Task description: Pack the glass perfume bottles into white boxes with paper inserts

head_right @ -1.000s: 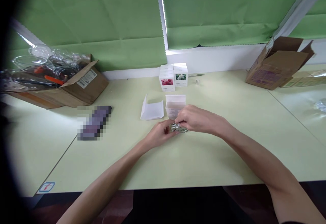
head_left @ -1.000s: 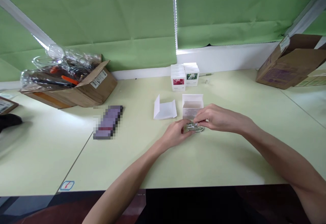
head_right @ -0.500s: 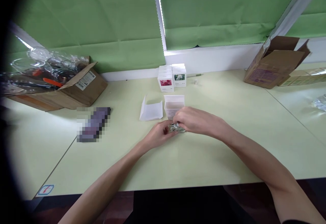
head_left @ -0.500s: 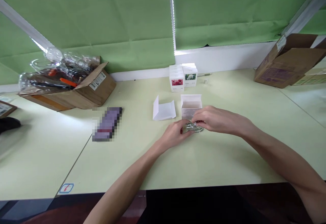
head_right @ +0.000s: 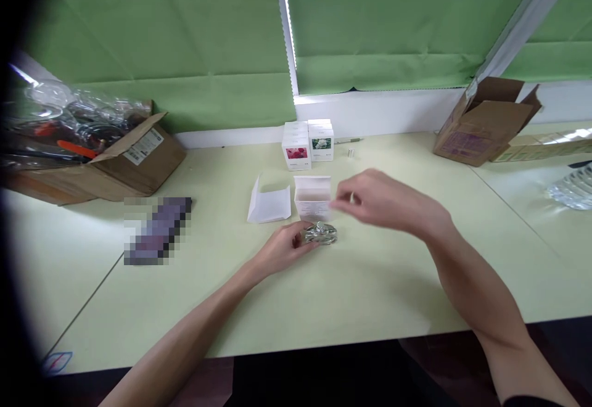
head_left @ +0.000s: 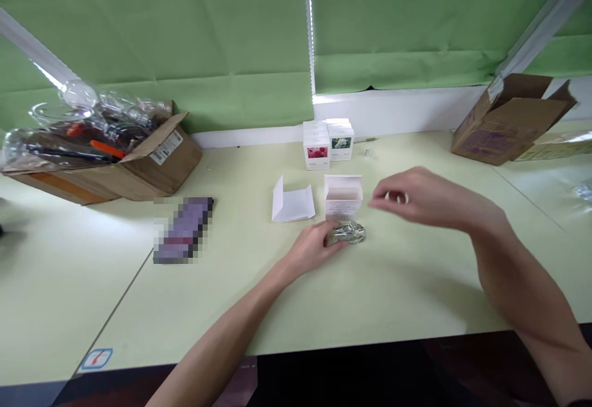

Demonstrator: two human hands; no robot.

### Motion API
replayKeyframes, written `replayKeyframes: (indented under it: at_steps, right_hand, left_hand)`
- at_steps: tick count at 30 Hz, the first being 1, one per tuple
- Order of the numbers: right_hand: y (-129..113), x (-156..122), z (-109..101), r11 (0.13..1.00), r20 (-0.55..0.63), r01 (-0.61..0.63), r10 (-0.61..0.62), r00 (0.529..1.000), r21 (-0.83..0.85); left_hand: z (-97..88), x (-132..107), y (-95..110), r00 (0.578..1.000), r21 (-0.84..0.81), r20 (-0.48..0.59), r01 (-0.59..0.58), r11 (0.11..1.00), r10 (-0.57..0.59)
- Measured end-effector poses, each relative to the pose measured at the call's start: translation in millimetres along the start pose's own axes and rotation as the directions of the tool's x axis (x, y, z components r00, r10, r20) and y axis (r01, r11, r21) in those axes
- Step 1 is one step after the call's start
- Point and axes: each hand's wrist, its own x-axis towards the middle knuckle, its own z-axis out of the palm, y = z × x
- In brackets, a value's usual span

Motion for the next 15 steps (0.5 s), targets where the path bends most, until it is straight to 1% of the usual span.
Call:
replayKeyframes:
  at_steps: [1,2,4,6,8,11,13,15]
  right_hand:
    - [14.6,4.3,-3.1,0.996,-0.085,-0.078,0.075,0.994,-0.037]
    - [31.4,11.7,-3.4,0.984,-0.146,-0.162,0.149,0.978,-0.078]
    - [67.5,34.1,4.6,0.942,-0.243,-0.311,0.274,0.93,-0.127]
    - [99.8,62.3,20.6,0.907,-0.24,-0.394,0.353,0.904,-0.151]
    - [122.7,89.8,38.1,0.904,-0.238,-0.399,0.358,0.903,-0.154]
    - [139.1,119.7,56.1,0.904,-0.232,-0.399,0.36,0.904,-0.154]
    - [142.5,130.9,61.4,0.898,-0.223,-0.41,0.373,0.901,-0.156]
    - [143.5,136.3,63.2,0.893,-0.206,-0.42,0.385,0.899,-0.163]
  left_hand:
    - [0.4,0.1,-0.8,1.0,0.005,-0.004,-0.004,1.0,0.004]
    - [0.8,0.2,-1.5,1.0,0.009,-0.005,-0.007,1.0,0.007]
    - [1.0,-0.1,-2.3,1.0,0.016,-0.002,-0.01,1.0,0.01]
    - [0.6,-0.7,-2.0,1.0,0.021,0.001,-0.004,1.0,0.004]
    - [-0.3,-1.2,-1.0,1.0,0.027,0.01,0.0,1.0,-0.001]
    - [-1.4,-1.4,0.1,1.0,0.03,0.022,0.003,1.0,-0.004]
    - [-1.4,-1.3,-0.2,1.0,0.022,0.024,0.006,1.0,-0.006]
    - [-0.8,-1.1,-1.4,1.0,0.018,0.021,0.003,1.0,-0.003]
